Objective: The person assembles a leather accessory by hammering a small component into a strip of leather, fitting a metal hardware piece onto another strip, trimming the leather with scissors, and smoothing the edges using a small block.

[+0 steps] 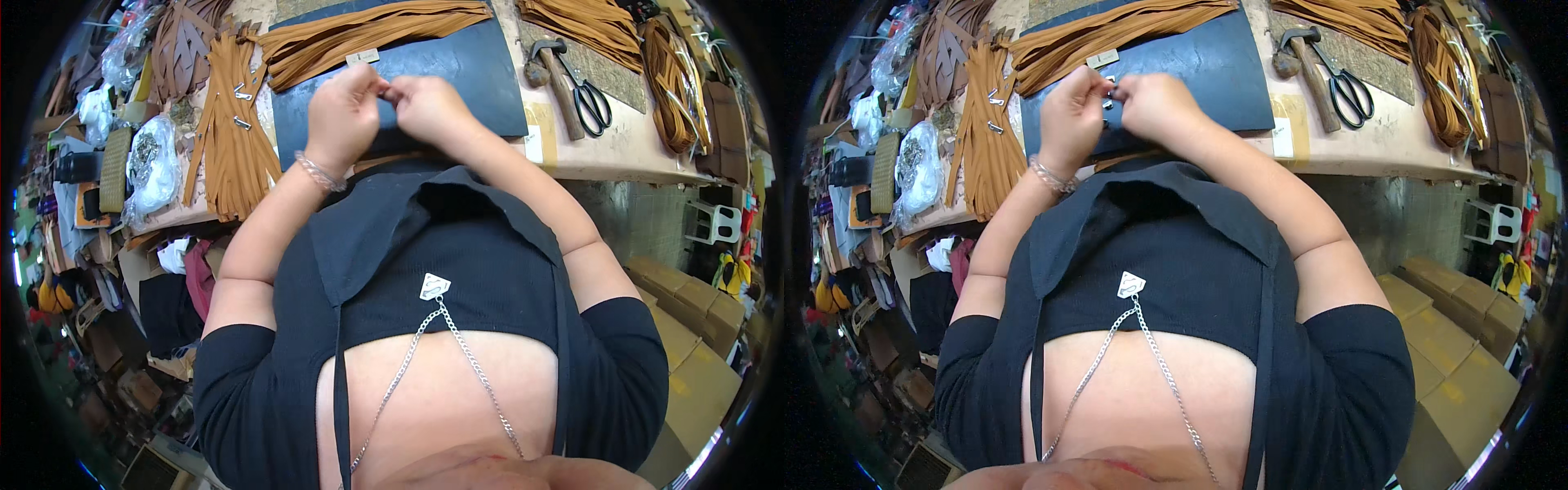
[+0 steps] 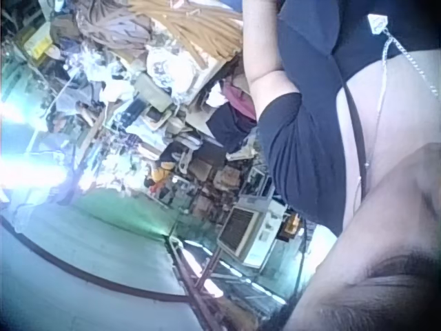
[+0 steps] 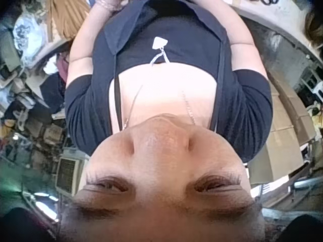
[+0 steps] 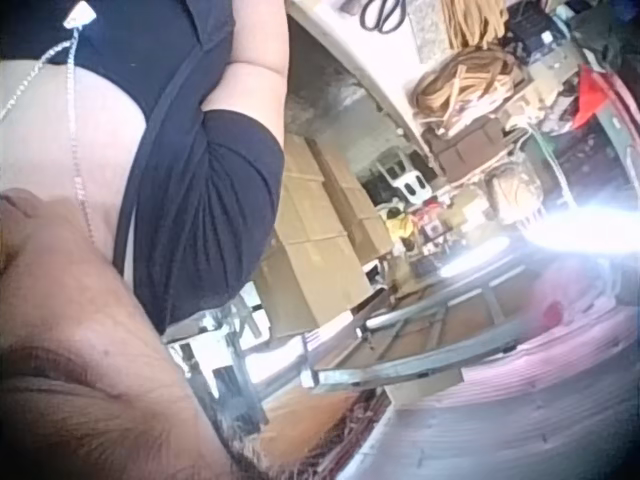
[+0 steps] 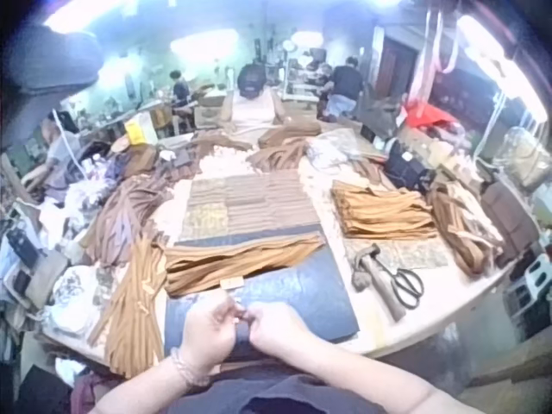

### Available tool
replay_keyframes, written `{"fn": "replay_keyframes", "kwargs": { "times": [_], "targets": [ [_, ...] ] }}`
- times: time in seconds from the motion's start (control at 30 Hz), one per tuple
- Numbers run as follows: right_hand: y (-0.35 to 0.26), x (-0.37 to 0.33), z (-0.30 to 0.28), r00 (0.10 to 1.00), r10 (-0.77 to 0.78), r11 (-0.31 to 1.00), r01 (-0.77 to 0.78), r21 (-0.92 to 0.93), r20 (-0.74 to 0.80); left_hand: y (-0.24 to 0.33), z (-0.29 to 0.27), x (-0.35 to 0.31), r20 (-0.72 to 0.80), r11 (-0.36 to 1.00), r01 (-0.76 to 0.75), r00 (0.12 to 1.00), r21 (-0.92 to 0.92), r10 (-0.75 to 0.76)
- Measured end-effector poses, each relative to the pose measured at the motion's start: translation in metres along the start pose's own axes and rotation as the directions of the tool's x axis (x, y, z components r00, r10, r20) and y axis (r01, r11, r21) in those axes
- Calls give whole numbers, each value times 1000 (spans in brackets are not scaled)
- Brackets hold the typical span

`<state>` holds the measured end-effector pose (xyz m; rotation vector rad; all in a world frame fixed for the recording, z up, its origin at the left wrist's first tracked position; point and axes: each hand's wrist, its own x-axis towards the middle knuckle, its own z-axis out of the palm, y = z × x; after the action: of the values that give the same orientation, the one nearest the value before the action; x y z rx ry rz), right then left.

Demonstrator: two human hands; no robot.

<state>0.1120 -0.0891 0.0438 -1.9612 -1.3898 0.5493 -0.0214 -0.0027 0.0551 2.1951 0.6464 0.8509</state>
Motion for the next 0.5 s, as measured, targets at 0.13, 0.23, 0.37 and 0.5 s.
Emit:
{"fn": "replay_keyframes", "kwargs": {
  "times": [0.13,0.23,0.37,0.5],
  "targets": [
    [-5,-4,-5,999,-31,999,31,21,4,0,1,2,-21,965,120,991,-235,-129],
    [-6,-5,-6,1000,-14,1000,14,-14,26,-1,0,-1,-39,995,24,999,-100,-28],
    [-11,-6,-18,999,-35,995,32,96,22,8,-4,-7,-44,936,79,994,-344,-100],
    [-21,-11,-27,958,-243,966,253,47,-153,-8,-28,-2,284,643,388,922,-660,-265]
  ]
}}
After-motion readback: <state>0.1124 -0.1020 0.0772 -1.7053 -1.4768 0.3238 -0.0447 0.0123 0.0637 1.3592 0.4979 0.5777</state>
